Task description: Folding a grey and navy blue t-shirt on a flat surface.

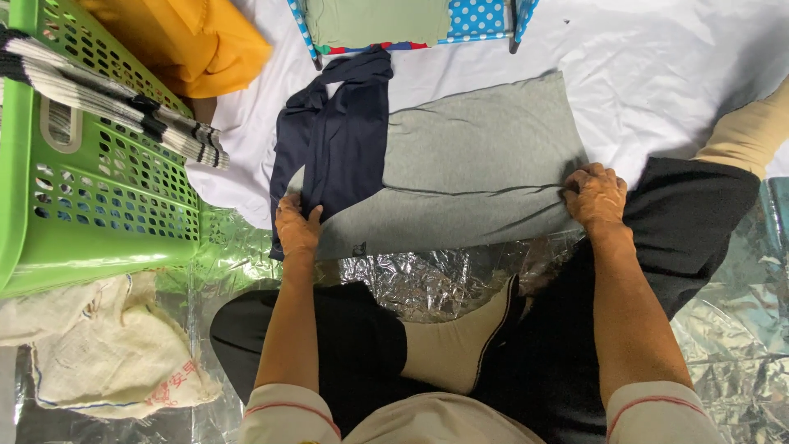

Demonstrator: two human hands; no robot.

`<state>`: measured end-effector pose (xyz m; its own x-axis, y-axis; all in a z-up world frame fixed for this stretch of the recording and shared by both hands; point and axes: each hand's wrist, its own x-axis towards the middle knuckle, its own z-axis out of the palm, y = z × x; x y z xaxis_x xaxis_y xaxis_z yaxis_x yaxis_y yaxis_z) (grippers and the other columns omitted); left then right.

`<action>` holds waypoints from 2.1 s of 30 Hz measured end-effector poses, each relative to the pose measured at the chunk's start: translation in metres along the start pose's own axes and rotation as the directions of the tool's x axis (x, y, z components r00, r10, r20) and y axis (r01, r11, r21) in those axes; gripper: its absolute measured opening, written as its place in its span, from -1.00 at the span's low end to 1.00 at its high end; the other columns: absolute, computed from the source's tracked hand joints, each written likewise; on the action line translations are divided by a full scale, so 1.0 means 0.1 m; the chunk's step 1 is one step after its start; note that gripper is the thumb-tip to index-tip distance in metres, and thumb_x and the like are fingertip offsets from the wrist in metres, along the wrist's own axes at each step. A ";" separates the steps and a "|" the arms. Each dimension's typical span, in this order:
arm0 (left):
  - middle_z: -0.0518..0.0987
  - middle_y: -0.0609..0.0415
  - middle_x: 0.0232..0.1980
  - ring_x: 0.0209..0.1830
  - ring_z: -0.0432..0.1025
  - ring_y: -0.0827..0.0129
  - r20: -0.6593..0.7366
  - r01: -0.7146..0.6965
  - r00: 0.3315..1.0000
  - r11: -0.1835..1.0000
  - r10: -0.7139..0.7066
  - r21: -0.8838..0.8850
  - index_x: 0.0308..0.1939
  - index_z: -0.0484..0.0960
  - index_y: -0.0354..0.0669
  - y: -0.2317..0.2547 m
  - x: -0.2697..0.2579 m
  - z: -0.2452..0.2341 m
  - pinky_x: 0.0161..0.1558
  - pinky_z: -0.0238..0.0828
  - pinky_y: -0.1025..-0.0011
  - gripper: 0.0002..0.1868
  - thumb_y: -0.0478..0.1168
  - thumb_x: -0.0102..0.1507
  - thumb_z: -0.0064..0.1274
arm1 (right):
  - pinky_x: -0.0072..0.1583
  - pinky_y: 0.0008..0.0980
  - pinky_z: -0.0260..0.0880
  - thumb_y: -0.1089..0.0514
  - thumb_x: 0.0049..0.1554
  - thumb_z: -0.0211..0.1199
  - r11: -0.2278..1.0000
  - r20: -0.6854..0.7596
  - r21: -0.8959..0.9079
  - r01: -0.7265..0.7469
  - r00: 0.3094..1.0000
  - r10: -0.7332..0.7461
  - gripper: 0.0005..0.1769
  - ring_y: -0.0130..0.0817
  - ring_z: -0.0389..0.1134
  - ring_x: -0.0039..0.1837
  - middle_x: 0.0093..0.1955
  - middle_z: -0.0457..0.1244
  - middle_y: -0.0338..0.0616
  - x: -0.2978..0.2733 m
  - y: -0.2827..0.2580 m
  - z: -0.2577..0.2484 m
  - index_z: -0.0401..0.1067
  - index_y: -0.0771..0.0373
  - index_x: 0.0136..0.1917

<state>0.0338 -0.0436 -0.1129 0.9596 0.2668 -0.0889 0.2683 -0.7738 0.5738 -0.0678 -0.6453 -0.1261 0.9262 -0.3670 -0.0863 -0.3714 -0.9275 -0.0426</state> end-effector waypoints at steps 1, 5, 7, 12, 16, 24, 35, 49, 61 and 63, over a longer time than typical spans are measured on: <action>0.52 -0.05 0.04 0.17 0.44 -0.01 0.001 0.000 1.000 1.000 0.000 -0.001 0.16 0.41 -0.08 -0.12 0.05 0.06 0.22 0.39 0.03 -0.46 -0.04 0.22 0.32 | 0.46 0.00 0.08 -0.05 0.12 0.33 1.000 0.000 -0.001 0.000 1.000 0.000 -0.80 -0.16 0.23 0.43 0.30 0.26 -0.39 -0.01 0.02 -0.06 0.55 -0.22 0.05; 0.62 -0.09 -0.26 -0.14 0.55 -0.10 -0.205 -0.227 0.953 0.974 0.225 0.014 -0.17 0.63 -0.02 -0.20 0.01 -0.17 -0.05 0.50 0.03 -0.76 0.03 0.36 0.15 | 0.45 -0.05 0.08 -0.06 0.10 0.35 1.000 0.005 -0.023 0.004 1.000 -0.004 -0.85 -0.17 0.24 0.44 0.32 0.27 -0.37 0.05 0.03 -0.24 0.56 -0.16 -0.03; 0.59 -0.11 -0.29 -0.16 0.53 -0.11 -0.266 -0.263 0.933 0.964 0.244 -0.035 -0.20 0.62 0.00 -0.12 -0.08 -0.35 -0.10 0.48 0.02 -0.79 0.00 0.40 0.12 | 0.45 -0.05 0.07 -0.05 0.09 0.35 0.999 -0.002 -0.038 -0.006 1.000 0.006 -0.87 -0.17 0.24 0.43 0.32 0.28 -0.37 0.13 0.05 -0.32 0.57 -0.15 -0.04; 0.60 -0.03 -0.30 -0.20 0.56 -0.02 -0.428 -0.257 0.872 0.966 0.237 0.011 -0.19 0.63 0.04 -0.24 -0.07 -0.37 -0.13 0.50 0.12 -0.81 0.00 0.40 0.16 | 0.39 -0.06 0.14 0.01 0.16 0.42 0.997 -0.206 0.062 0.047 0.978 -0.033 -0.86 -0.12 0.25 0.37 0.31 0.24 -0.32 0.45 -0.03 -0.36 0.54 -0.08 0.00; 0.53 -0.01 -0.01 0.00 0.51 -0.09 -0.307 -0.187 0.933 0.982 0.187 0.030 0.03 0.52 0.06 0.06 -0.30 -0.46 0.01 0.48 -0.01 -0.76 -0.01 0.36 0.14 | 0.29 -0.02 0.28 0.04 0.16 0.38 0.989 -0.141 0.130 -0.073 0.986 0.091 -0.74 -0.01 0.29 0.31 0.28 0.21 -0.20 0.28 -0.10 -0.39 0.49 -0.09 0.14; 0.51 0.06 0.18 0.25 0.41 0.00 -0.013 0.248 0.966 0.904 -0.260 0.348 0.26 0.26 0.19 -0.59 -0.39 -0.12 0.22 0.20 -0.13 -0.38 0.39 0.30 -0.06 | 0.24 -0.02 0.35 -0.36 0.26 0.29 0.864 -0.045 0.273 -0.422 0.892 0.450 -0.49 0.10 0.36 0.23 0.17 0.25 -0.04 -0.17 0.44 0.32 0.45 0.07 0.16; 0.63 -0.28 -0.12 -0.02 0.48 -0.30 -0.033 0.170 0.985 0.980 -0.168 0.102 -0.06 0.54 -0.21 -0.68 -0.32 -0.38 0.02 0.36 -0.15 -0.38 0.27 0.47 -0.34 | 0.02 -0.15 0.47 0.06 0.33 0.21 0.660 -0.012 0.625 -0.417 0.840 0.542 -0.80 -0.04 0.44 0.01 -0.05 0.35 0.03 -0.24 0.26 -0.09 0.51 0.23 0.02; 0.31 0.04 0.38 0.29 0.32 0.04 -0.210 -0.323 0.884 0.870 0.417 0.372 0.24 0.36 0.12 0.37 -0.76 -0.26 0.17 0.28 -0.13 -0.57 0.03 0.34 0.07 | 0.19 0.19 0.43 0.15 0.15 0.51 0.977 -0.578 0.205 0.062 0.813 0.070 -0.42 0.40 0.34 0.22 0.31 0.20 0.43 -0.84 -1.18 -0.84 0.33 0.47 0.28; -0.05 -0.16 0.68 0.63 -0.17 -0.31 0.064 -0.315 0.944 0.824 0.325 0.470 0.66 -0.08 0.34 0.48 -0.94 0.19 0.37 -0.22 -0.51 0.01 0.55 0.23 -0.21 | 0.55 0.42 -0.42 -0.34 0.40 -0.26 0.921 -0.058 0.125 0.369 0.930 -0.364 -0.34 0.02 -0.22 0.71 0.75 -0.21 -0.09 -0.56 -1.59 -0.46 -0.09 -0.24 0.69; -0.11 -0.15 0.69 0.63 -0.25 -0.36 0.083 -0.271 0.960 0.824 0.266 0.497 0.65 -0.11 0.38 0.51 -0.94 0.19 0.31 -0.18 -0.60 0.09 0.58 0.15 -0.14 | 0.56 0.34 -0.58 -0.51 0.32 -0.41 0.997 0.155 0.015 0.072 0.985 -0.074 -0.24 -0.15 -0.42 0.73 0.77 -0.40 -0.23 -0.36 -1.27 -0.43 -0.24 -0.35 0.70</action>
<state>-0.0408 -0.1188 -0.0905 1.0000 0.0029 -0.0004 0.0029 -0.9957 0.0925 -0.0515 -0.5173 -0.0751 0.9300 -0.2821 -0.2357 -0.3045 -0.9504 -0.0639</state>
